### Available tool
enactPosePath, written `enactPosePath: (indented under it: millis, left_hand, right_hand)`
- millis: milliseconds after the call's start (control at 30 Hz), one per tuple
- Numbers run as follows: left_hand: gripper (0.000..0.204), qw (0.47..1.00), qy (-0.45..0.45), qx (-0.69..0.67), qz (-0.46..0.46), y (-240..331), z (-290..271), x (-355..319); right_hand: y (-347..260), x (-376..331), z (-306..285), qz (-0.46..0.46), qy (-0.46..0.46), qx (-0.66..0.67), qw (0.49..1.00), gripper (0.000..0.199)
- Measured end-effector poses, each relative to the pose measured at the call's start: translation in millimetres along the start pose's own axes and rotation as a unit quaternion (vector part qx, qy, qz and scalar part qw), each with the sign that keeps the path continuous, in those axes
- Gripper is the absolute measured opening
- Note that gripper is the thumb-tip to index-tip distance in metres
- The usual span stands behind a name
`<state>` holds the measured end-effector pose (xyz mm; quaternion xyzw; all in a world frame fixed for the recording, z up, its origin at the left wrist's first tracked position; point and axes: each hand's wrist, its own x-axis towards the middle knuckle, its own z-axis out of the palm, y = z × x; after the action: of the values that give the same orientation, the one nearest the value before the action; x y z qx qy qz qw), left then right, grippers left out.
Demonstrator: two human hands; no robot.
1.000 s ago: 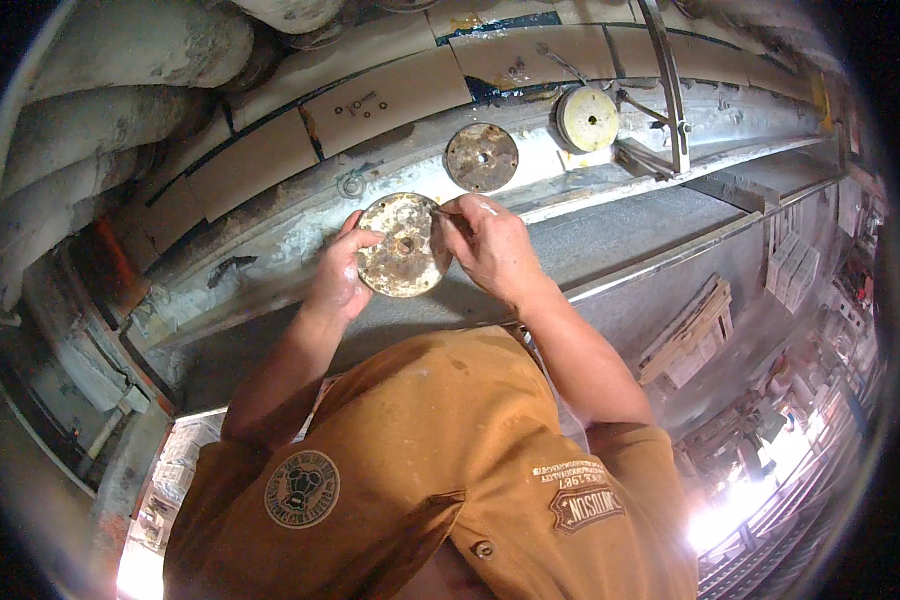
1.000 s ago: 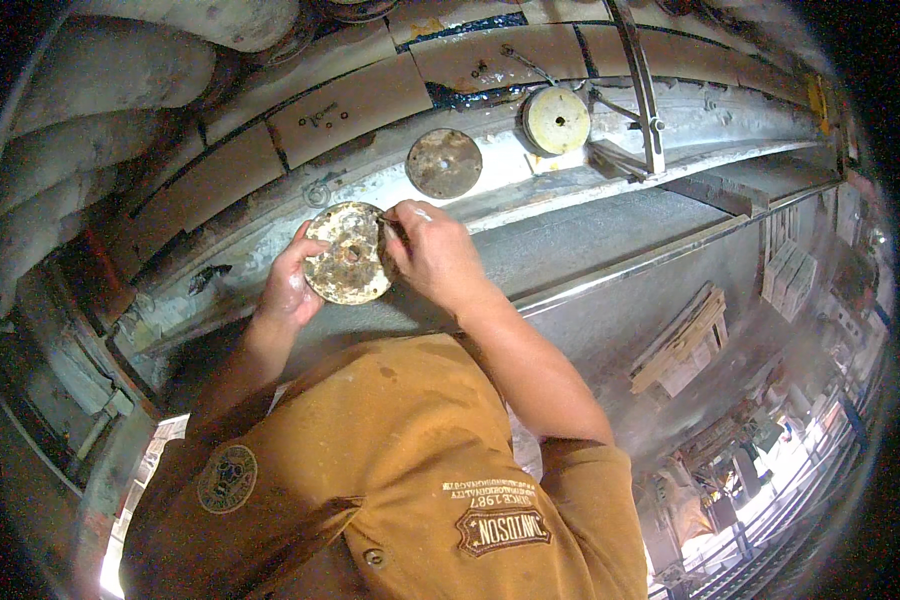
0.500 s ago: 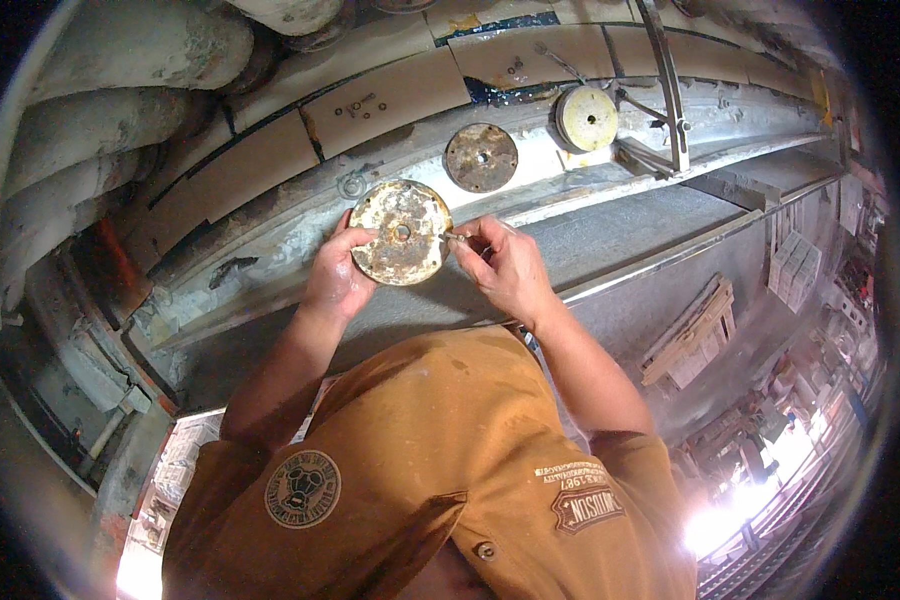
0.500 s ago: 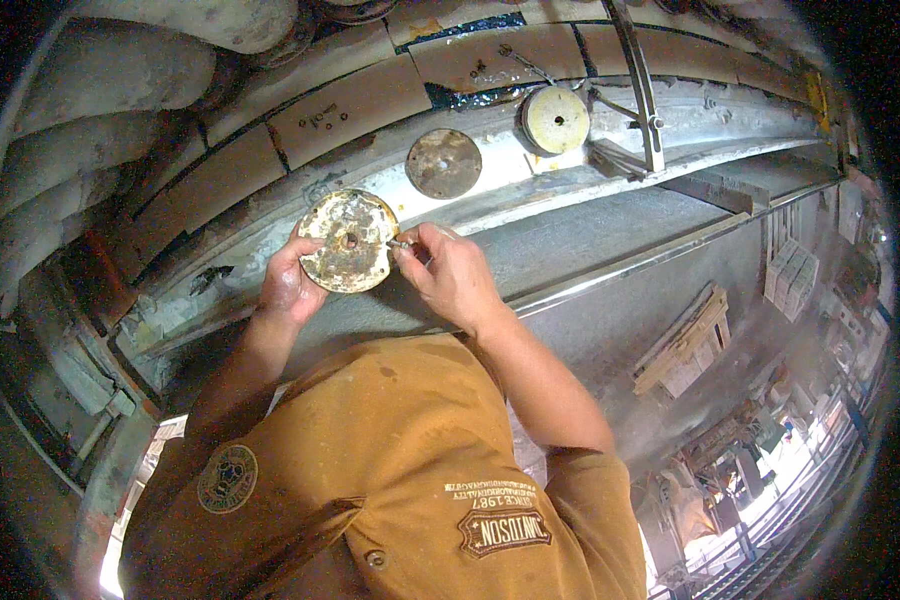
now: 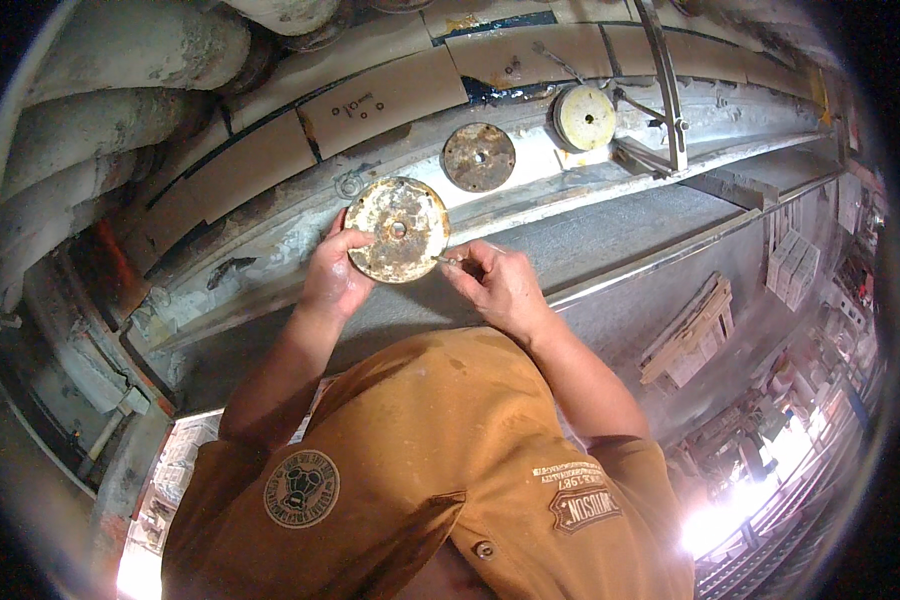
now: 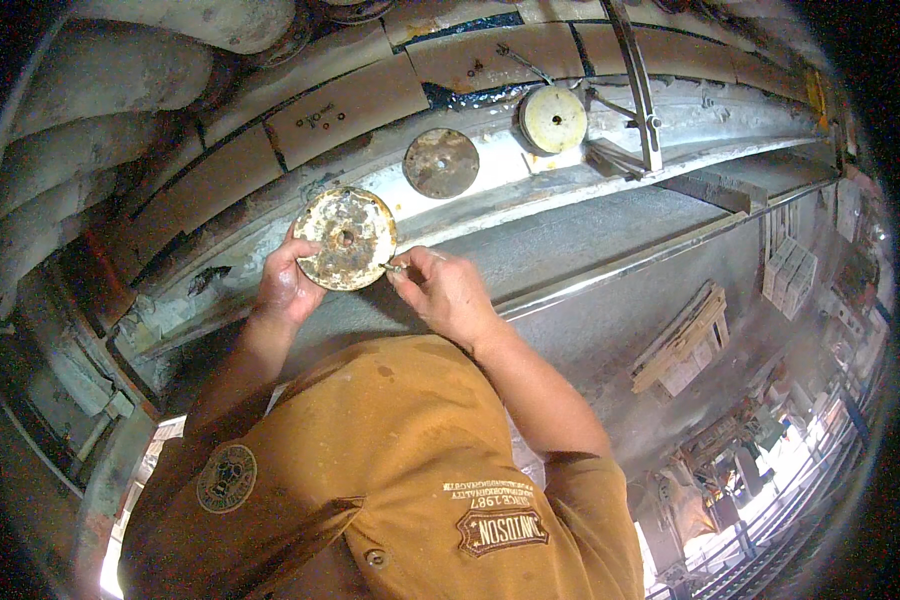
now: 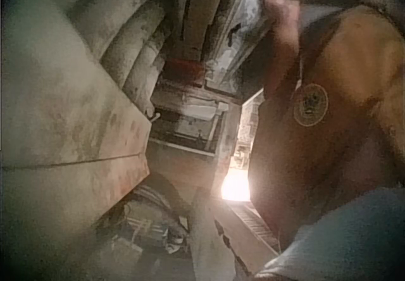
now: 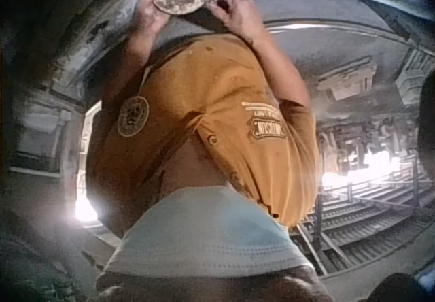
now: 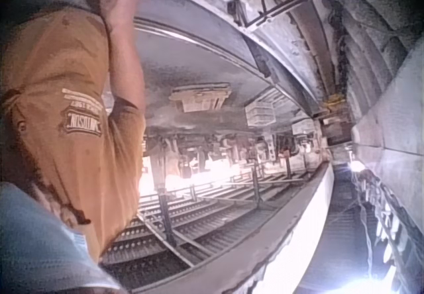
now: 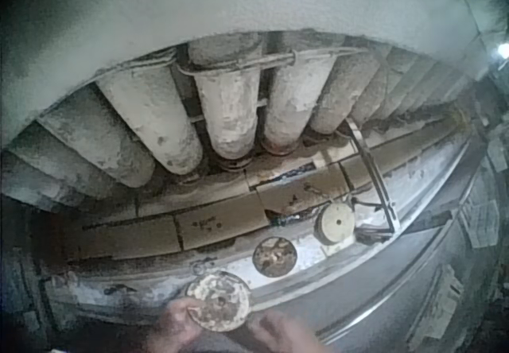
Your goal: The person picks up a dirty circular metal disc and scrapes its surface with a small tool, then places it on a shelf. The person repeats this process with another disc, scraping and placing it on the shelf. The person then uses a wrench to tighten a bolt on a metal bracket above the shelf.
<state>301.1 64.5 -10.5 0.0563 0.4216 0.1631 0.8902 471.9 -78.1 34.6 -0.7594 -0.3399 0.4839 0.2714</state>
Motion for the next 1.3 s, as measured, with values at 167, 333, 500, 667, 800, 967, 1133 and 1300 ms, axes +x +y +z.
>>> enactPosePath:
  millis: [167, 333, 500, 667, 800, 967, 1133, 1300]
  left_hand:
    - [0.054, 1.0, -0.012, -0.001, 0.001, 0.1, -3.5, 2.0]
    - [0.053, 1.0, -0.008, -0.001, -0.011, 1.2, -1.6, -0.2]
    - [0.048, 0.999, 0.015, 0.041, -0.009, 3.6, -1.0, -1.1]
    - [0.041, 0.992, -0.004, 0.127, -0.022, 2.9, 6.2, -6.5]
    - [0.037, 0.983, -0.017, 0.181, -0.033, -0.6, 18.0, -10.7]
    - [0.031, 0.975, -0.048, 0.218, -0.013, -5.3, 14.4, -9.1]
    - [0.025, 0.965, -0.035, 0.259, 0.004, -6.5, 21.4, -9.0]
    - [0.022, 0.948, -0.049, 0.313, 0.024, -5.9, 22.9, -8.3]
  right_hand:
    - [0.7, 2.0, 4.5, -0.019, -0.005, 0.006, 1.0, 0.02]
    - [-1.6, 3.5, 4.2, -0.021, -0.011, -0.016, 1.0, 0.021]
    - [-7.9, 5.5, 1.1, -0.015, 0.006, 0.019, 1.0, 0.021]
    - [-20.4, 23.5, -0.8, -0.118, 0.078, -0.053, 0.989, 0.018]
    - [-25.6, 35.1, 1.2, -0.178, 0.107, -0.072, 0.976, 0.016]
    - [-23.8, 34.1, 3.2, -0.187, 0.118, -0.078, 0.972, 0.017]
    - [-22.6, 35.1, 2.5, -0.197, 0.126, -0.107, 0.966, 0.016]
    - [-22.1, 35.6, 2.1, -0.235, 0.144, -0.129, 0.953, 0.015]
